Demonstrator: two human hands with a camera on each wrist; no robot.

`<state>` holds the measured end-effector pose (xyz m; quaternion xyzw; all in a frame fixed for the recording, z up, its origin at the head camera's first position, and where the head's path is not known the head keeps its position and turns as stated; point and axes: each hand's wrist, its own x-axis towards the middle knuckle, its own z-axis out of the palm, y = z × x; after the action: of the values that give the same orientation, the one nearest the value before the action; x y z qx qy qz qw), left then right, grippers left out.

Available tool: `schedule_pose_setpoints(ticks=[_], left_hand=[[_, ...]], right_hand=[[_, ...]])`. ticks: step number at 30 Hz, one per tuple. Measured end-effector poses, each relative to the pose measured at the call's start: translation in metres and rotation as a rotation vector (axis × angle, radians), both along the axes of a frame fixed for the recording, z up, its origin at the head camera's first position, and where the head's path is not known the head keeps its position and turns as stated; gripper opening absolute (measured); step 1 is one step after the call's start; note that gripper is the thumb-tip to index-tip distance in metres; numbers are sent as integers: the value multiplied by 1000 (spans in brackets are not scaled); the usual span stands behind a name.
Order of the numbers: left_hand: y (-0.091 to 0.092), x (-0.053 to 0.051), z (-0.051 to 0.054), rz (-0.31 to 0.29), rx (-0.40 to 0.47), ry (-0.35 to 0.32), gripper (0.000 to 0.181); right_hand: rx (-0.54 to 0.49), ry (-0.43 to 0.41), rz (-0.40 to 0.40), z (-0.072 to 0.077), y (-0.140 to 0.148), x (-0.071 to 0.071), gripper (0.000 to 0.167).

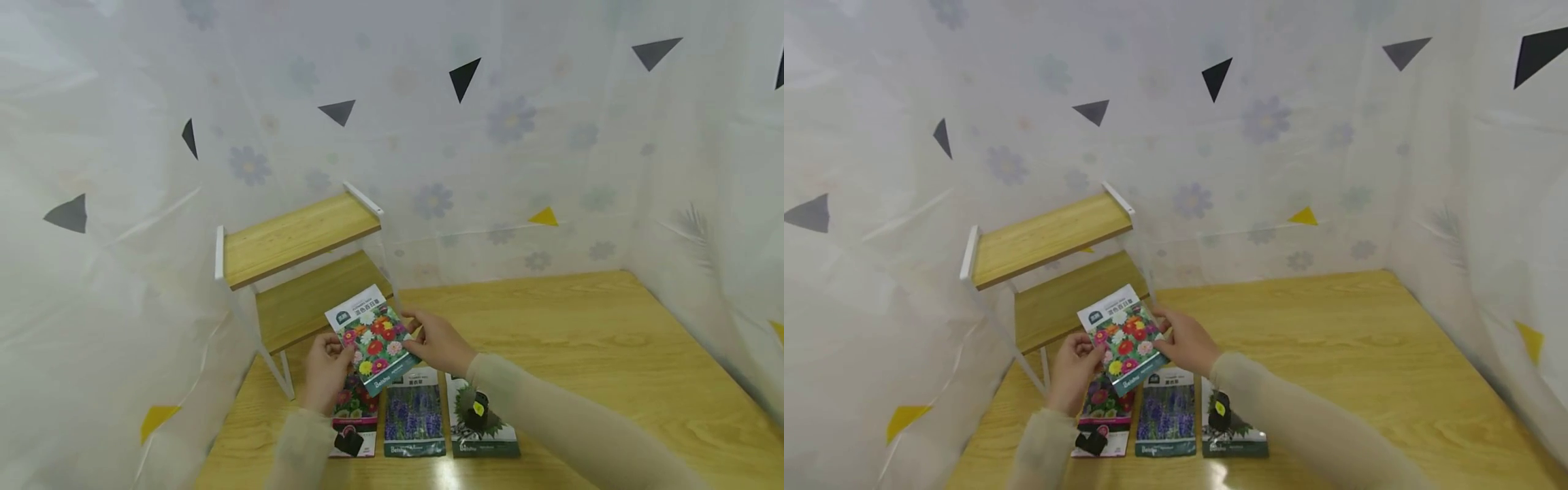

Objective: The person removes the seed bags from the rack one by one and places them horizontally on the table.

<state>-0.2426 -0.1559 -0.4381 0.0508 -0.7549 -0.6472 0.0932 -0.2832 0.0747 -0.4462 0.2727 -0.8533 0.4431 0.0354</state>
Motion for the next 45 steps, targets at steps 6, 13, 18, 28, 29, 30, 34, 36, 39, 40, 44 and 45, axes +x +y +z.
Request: schedule_pose_setpoints(ticks=[6,13,18,28,29,30,34,36,39,40,44,45], left_hand=[[13,7,-7,-87,0,-5,33],[31,14,-14,-197,-47,-5,52],[46,19,-17,-287,-20,-12,54],[76,32,-12,-360,-39,-32,51],[80,33,-13,-364,-48,-37,51],[83,34,-14,-370,-52,-41,51],[94,32,-28,-406,-75,-50,52],[99,31,-34,-430,-82,-50,52],[109,33,-37,-462,-75,-58,51],[113,34,-38,-470,-67,-61,50],[125,38,-40,-481,-57,-61,50],[128,39,-41,-481,-53,-58,50]], right_hand=[[-6,-19,-8,-6,19,7,55],[-22,-45,-5,-12,43,13,57],[-87,-143,36,-17,68,21,59],[-124,-169,51,-24,105,38,65],[-138,-177,43,-24,108,39,65],[-146,-183,28,-24,111,40,65],[-173,-174,-14,-26,124,39,67],[-168,-156,-35,-30,131,35,68],[-159,-149,-64,-30,142,34,67],[-159,-152,-74,-30,145,34,66],[-126,-149,-104,-30,157,34,55],[-118,-144,-106,-31,160,35,52]])
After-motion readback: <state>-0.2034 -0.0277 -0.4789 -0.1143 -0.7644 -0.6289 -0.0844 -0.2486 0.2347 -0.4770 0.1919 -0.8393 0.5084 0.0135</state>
